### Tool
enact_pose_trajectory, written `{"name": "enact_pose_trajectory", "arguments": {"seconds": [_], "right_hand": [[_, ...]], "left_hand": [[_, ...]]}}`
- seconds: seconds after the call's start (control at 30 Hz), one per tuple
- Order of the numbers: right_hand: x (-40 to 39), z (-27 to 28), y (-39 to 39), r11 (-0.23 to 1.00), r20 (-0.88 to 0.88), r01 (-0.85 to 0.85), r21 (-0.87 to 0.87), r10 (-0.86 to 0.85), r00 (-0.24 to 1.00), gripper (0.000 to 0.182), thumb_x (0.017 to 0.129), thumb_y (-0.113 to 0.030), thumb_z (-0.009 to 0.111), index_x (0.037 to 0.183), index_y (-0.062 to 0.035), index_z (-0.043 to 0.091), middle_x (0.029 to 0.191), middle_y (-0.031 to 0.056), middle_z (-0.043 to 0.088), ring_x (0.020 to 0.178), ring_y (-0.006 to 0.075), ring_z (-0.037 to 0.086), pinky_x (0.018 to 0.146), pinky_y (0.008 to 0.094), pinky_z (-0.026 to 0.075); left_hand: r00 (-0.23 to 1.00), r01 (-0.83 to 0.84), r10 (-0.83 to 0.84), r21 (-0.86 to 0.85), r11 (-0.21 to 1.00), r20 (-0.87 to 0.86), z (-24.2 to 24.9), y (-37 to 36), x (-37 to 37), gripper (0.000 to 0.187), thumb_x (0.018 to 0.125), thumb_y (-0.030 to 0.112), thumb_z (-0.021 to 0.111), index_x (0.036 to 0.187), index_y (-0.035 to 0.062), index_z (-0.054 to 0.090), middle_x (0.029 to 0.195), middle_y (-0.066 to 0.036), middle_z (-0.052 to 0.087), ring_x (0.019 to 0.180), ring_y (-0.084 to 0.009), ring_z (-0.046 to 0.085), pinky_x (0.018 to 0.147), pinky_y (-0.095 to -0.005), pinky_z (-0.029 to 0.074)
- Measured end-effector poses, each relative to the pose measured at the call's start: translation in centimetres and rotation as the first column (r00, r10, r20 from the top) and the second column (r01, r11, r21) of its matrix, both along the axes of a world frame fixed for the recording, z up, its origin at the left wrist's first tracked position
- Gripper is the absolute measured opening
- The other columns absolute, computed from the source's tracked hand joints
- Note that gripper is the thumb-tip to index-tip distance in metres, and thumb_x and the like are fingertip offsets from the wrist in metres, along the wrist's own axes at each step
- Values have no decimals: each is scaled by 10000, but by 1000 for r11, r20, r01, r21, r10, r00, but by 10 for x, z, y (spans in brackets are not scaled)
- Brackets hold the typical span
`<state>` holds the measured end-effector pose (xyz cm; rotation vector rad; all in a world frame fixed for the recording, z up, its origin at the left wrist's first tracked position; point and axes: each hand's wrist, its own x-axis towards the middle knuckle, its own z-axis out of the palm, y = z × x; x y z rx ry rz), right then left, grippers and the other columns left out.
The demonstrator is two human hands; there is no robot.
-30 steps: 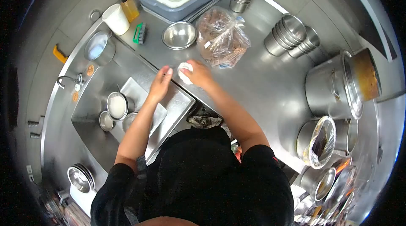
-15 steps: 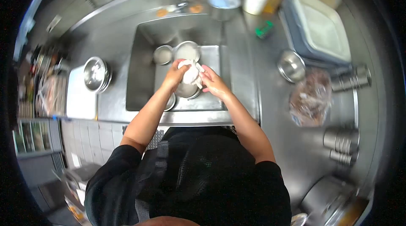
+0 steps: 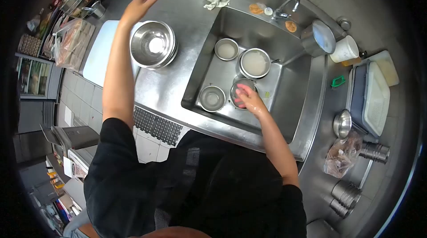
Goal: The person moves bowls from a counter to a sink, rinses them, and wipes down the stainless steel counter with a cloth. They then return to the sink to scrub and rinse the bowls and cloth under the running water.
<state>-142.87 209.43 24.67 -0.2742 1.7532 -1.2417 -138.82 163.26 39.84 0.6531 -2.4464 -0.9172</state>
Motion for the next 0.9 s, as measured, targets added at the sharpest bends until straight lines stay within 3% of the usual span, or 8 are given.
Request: {"name": "enact_pose_trajectory", "arguments": {"seconds": [0.1,0.13,0.27,0.43,0.6,0.7,0.77,0.9], "right_hand": [[2,22,-46,992,-35,-107,-60,105,994,528,922,-331,530,1347,-60,375,1208,140,528,960,198,601,731,300,514],[3,25,-69,983,-56,-149,-108,144,988,564,907,-356,556,1348,-58,368,1157,119,548,951,173,589,720,293,507],[10,44,-167,962,-83,-250,-114,241,967,692,893,-505,505,1391,-67,306,1239,123,509,1019,187,558,761,313,511],[5,31,-226,969,-35,44,-244,-54,998,709,935,-585,273,1349,-19,379,1227,122,500,933,203,555,705,329,527],[0,56,-187,973,-312,36,-228,-108,944,652,949,-563,251,1270,-48,489,1113,104,550,851,151,552,660,287,517],[-2,84,-161,977,-574,24,-213,-144,806,570,953,-523,305,1216,-82,552,1145,137,561,937,208,579,743,323,512],[0,112,-143,991,-883,38,-126,-129,450,480,946,-466,385,1194,-101,572,1231,174,530,1079,293,553,875,376,465],[2,149,-111,997,-966,79,-17,-36,257,412,865,-396,542,1161,-115,596,1267,182,510,1125,339,515,926,423,427]], "left_hand": [[933,-51,34,37,998,358,-80,-74,68,917,713,695,584,1230,-57,499,1120,-273,581,1041,-320,588,858,-367,480],[853,-102,-62,282,954,518,-64,-51,86,896,704,684,600,1233,-31,499,1071,-228,605,915,-262,629,728,-352,531],[946,-161,-64,632,758,318,-96,-25,116,554,805,392,634,1155,-27,538,916,-152,652,733,-220,662,590,-335,556],[941,-209,-126,834,510,313,-116,4,110,324,824,226,638,953,-68,588,758,-88,636,572,-150,618,437,-271,525],[986,-112,-121,994,7,112,-164,42,90,136,861,170,564,766,72,571,624,-18,560,433,-85,449,362,-204,418],[979,91,-120,883,-460,-163,-201,87,73,129,851,156,547,810,47,600,614,-37,546,432,-106,403,381,-218,346],[939,181,-92,705,-685,-331,-209,134,51,147,835,191,555,849,54,605,701,-62,557,502,-121,418,417,-219,341],[891,289,109,365,-885,-441,-195,241,16,238,843,295,568,901,66,595,693,-40,526,520,-130,400,419,-227,326]]}}
